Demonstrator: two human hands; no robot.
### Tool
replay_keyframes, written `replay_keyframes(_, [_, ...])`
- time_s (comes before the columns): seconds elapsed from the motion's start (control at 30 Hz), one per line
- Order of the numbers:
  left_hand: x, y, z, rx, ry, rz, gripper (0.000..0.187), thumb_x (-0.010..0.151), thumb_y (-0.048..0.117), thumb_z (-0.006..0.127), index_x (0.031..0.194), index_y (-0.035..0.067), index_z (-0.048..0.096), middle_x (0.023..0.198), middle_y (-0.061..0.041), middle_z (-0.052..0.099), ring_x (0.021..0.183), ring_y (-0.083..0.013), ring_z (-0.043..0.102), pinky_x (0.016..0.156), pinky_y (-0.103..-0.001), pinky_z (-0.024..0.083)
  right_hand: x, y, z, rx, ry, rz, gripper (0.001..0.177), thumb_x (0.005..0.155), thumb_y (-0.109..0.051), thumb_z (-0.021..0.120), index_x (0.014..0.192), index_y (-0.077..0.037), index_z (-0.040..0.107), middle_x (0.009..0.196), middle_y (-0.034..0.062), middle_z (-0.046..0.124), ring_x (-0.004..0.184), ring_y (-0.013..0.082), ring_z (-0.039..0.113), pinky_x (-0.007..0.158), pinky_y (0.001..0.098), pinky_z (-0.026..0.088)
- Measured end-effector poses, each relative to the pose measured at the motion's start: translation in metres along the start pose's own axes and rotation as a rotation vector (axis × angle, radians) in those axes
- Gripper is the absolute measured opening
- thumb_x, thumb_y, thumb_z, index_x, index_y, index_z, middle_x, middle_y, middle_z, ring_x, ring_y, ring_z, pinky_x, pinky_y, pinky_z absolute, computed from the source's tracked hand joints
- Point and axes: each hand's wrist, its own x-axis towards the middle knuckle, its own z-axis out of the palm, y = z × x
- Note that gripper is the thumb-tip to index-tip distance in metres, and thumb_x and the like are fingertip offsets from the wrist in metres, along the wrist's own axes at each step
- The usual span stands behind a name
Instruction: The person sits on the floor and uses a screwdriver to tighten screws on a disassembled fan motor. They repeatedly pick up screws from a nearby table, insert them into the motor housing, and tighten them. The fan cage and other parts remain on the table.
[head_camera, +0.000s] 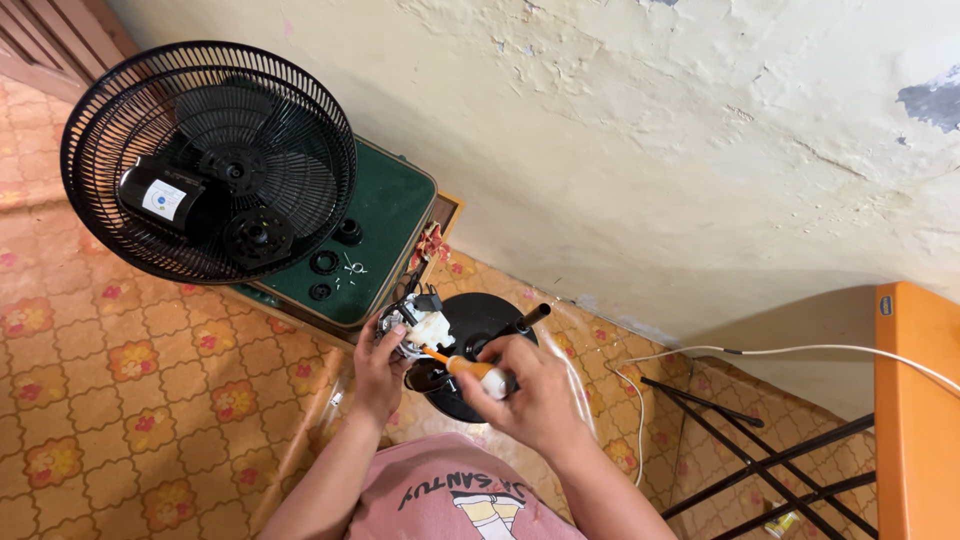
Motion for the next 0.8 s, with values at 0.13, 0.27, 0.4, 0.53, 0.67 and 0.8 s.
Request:
replay_keyframes(0.13, [0.002,-0.005,0.001,0.033,0.050,-0.044,0.050,0.089,0.010,0.069,0.136,0.006,0.055,0.113,-0.009,0.068,0.092,-0.0181,0.071,0.077,-0.035,0.063,-0.001,0.006,0.006,0.125,0.110,0.115,0.036,0.084,-0.019,0.083,0.107,-0.003,0.060,0.088,0.0078,0.073,0.069,0.0171,0.073,0.061,0.0300,0.057])
replay_keyframes(0.27, [0.005,-0.009,0.002,0.044,0.064,-0.062,0.051,0.088,0.011,0.070,0.137,0.006,0.055,0.111,-0.009,0.068,0.090,-0.0179,0.071,0.075,-0.036,0.063,0.004,0.006,0.003,0.083,0.105,-0.078,0.028,0.090,-0.014,0.083,0.107,-0.005,0.063,0.108,0.0103,0.069,0.085,0.0181,0.070,0.071,0.0286,0.056])
replay_keyframes(0.4, [0.006,-0.010,0.003,0.021,0.076,-0.051,0.052,0.088,0.012,0.072,0.136,0.005,0.054,0.112,-0.011,0.069,0.091,-0.0186,0.072,0.077,-0.037,0.064,0.007,0.005,-0.007,0.307,-0.085,0.073,0.029,0.083,-0.011,0.084,0.102,-0.003,0.063,0.118,0.0102,0.067,0.096,0.0160,0.071,0.065,0.0235,0.061])
replay_keyframes(0.53, [0.008,-0.007,0.002,0.104,0.151,-0.053,0.054,0.087,0.012,0.073,0.137,0.008,0.053,0.113,-0.008,0.068,0.090,-0.0157,0.071,0.075,-0.034,0.063,0.005,0.007,-0.016,0.532,-0.140,0.096,0.039,0.084,-0.004,0.074,0.121,-0.002,0.063,0.125,0.0098,0.062,0.101,0.0156,0.069,0.075,0.0246,0.063])
replay_keyframes(0.67, [0.008,-0.006,0.001,0.137,0.152,0.031,0.055,0.086,0.010,0.074,0.138,0.009,0.054,0.114,-0.007,0.068,0.091,-0.0149,0.069,0.072,-0.032,0.062,-0.002,0.015,-0.017,0.381,-0.072,0.098,0.046,0.084,-0.008,0.079,0.128,-0.004,0.063,0.110,0.0084,0.074,0.087,0.0151,0.076,0.071,0.0255,0.063])
replay_keyframes(0.8, [0.008,-0.005,-0.001,0.121,0.102,0.080,0.056,0.086,0.007,0.074,0.139,0.008,0.054,0.115,-0.007,0.068,0.096,-0.0150,0.070,0.077,-0.032,0.064,-0.005,0.019,-0.009,-0.073,0.007,0.132,0.039,0.085,-0.024,0.085,0.117,-0.010,0.070,0.081,0.0106,0.076,0.067,0.0194,0.075,0.062,0.0317,0.058])
